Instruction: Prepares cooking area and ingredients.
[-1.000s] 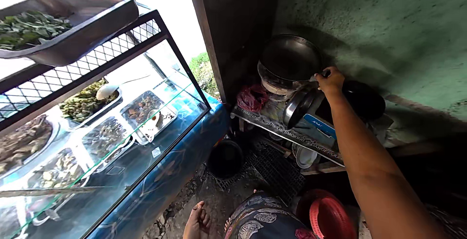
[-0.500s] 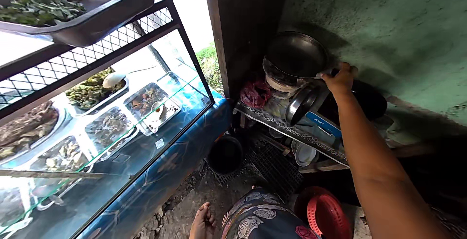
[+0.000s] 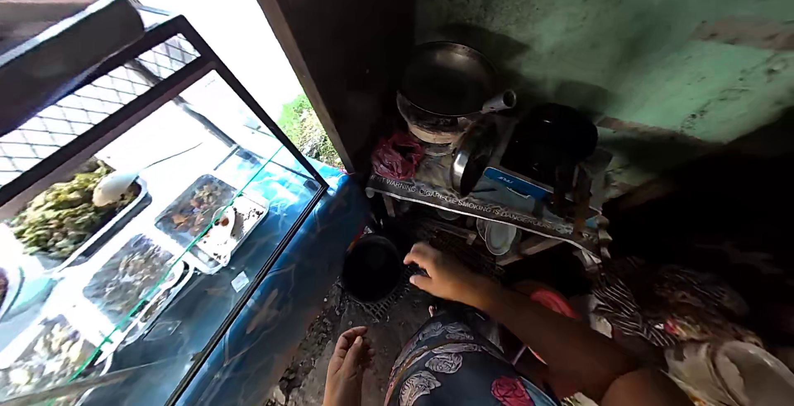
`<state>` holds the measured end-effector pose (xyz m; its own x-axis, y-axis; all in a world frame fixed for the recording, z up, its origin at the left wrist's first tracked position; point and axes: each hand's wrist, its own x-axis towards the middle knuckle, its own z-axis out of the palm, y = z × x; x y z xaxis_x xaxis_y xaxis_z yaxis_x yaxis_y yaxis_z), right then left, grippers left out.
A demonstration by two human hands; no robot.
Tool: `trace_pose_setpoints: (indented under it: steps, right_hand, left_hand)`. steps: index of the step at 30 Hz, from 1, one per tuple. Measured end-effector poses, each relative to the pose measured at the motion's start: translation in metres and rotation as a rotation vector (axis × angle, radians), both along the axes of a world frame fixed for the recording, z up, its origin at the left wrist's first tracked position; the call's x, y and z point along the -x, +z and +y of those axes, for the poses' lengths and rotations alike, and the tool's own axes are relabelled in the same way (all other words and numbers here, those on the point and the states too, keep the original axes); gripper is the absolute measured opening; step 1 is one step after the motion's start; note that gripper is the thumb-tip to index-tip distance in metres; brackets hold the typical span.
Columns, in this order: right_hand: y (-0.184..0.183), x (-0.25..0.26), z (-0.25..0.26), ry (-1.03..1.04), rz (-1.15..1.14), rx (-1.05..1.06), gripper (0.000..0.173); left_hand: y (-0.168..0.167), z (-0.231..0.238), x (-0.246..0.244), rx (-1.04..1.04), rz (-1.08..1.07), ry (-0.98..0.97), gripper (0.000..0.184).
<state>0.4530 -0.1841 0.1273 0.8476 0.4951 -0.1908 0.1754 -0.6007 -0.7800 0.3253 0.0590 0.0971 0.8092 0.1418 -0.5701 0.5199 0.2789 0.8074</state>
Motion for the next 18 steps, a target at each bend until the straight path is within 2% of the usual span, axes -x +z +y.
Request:
trace_pose_setpoints:
  steps: [3,6,9,12,15,18]
  right_hand:
    - [-0.029,0.026,-0.026,-0.128,0.163,-0.040,0.036]
    - [-0.047,0.043,-0.064,-0.376,0.236,-0.060,0.034]
    - [-0.032,0.054,-0.102,-0.597,0.293,0.033,0.037]
    - [-0.012,0.057,-0.152,-0.994,0.121,0.144,0.045]
    - [-0.018,0.051,-0.225,-1.456,-0.119,0.236,0.053]
    - [-0.057,0.033,-0.291,-1.657,0.006,0.163,0.069]
  left_hand:
    - [-0.004,-0.006,-0.004,-0.021,0.030,-0.051,0.019]
    - [-0.012,-0.015,-0.003,-0.037,0.101,-0.133,0.018]
    - [-0.020,-0.028,-0.002,-0.022,0.143,-0.225,0.020]
    - [-0.022,-0.040,-0.009,-0.009,0.167,-0.280,0.019]
    - [-0.026,-0.049,-0.019,-0.019,0.156,-0.316,0.017]
    - [-0.031,-0.060,-0.033,-0.024,0.147,-0.357,0.017]
